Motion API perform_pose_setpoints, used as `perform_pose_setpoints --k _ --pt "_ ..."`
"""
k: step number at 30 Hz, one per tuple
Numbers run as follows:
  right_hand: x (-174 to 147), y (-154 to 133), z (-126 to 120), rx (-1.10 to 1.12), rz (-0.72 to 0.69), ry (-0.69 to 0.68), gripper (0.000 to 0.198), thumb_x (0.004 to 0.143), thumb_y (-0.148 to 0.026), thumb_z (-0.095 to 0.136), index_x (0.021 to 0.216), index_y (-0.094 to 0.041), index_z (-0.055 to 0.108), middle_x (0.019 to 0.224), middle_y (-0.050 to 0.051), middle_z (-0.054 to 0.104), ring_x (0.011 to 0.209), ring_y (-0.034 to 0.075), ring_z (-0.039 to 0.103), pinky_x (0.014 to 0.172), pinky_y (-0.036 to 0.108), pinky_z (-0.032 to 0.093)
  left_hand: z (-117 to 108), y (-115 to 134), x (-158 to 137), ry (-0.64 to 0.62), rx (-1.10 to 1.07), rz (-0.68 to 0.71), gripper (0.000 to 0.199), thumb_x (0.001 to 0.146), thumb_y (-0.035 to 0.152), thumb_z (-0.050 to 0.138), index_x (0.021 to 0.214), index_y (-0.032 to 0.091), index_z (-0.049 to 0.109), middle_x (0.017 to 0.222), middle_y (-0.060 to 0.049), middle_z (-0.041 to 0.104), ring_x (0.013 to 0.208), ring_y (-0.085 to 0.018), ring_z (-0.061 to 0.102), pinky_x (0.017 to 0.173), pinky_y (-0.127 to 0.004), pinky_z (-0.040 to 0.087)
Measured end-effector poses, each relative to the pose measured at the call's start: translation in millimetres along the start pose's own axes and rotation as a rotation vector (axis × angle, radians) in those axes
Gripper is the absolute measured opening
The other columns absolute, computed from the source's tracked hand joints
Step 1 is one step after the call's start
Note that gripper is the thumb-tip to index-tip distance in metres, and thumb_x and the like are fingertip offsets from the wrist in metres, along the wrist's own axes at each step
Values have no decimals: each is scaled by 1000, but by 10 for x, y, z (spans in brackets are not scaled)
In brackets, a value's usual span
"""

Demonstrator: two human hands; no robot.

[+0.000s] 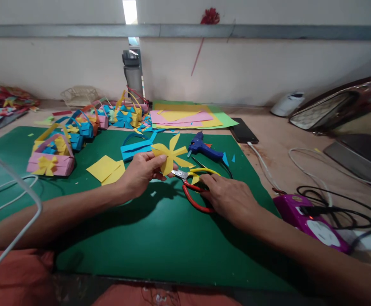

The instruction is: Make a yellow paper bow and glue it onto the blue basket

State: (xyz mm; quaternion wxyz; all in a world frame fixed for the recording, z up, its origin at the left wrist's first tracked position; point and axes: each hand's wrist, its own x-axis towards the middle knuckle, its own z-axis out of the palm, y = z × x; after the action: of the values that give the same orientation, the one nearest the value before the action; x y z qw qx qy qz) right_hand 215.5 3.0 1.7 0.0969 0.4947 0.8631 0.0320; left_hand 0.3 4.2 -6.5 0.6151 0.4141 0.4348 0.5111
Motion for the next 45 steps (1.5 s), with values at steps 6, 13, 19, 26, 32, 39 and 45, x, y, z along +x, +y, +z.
perform_pose_setpoints --k 6,13,19,26,32,39,45 --pt "-5 69 -15 631 60 45 33 78 -26 55 111 -17 52 71 0 60 61 16 56 54 26 37 52 6 -91 -34 -9 2 22 70 32 71 70 11 65 65 -4 68 51 -9 56 53 -22 45" --pt "-190 61 -39 1462 208 87 68 59 -32 71 120 -19 41 70 -5 52 58 12 51 52 25 41 78 134 -140 1 -82 43 22 64 31 75 68 13 63 61 -2 66 51 -11 58 52 -24 44" --pt "-95 0 -104 1486 83 102 50 74 -42 64 114 -18 47 61 -5 52 50 11 47 46 24 40 88 124 -76 78 -101 -2 23 62 28 75 73 13 61 66 -3 66 54 -11 59 51 -24 44" --pt "-174 -148 -154 1642 98 15 73 57 -71 69 106 -21 49 87 7 64 80 20 62 69 31 52 34 84 33 148 -115 8 19 64 25 72 74 13 63 68 -4 67 64 -14 62 59 -25 47" --pt "-265 -185 -67 1707 -26 -99 78 56 -82 59 105 -22 46 94 7 61 72 16 59 65 30 51 41 109 37 173 -182 17 16 62 23 72 72 12 66 69 -3 67 62 -13 62 58 -25 47" --pt "-267 -227 35 1726 -10 -85 54 76 -72 49 95 -21 44 68 -4 46 50 7 42 44 21 39 58 103 -7 187 -197 -7 17 60 23 75 71 13 66 69 -2 67 62 -12 62 59 -24 47" --pt "-304 -261 -63 1705 82 -134 53 78 -71 48 96 -21 43 67 -5 43 50 6 37 47 21 37 77 102 -64 155 -123 -6 13 64 25 73 69 13 68 69 -2 68 60 -11 61 59 -23 48"
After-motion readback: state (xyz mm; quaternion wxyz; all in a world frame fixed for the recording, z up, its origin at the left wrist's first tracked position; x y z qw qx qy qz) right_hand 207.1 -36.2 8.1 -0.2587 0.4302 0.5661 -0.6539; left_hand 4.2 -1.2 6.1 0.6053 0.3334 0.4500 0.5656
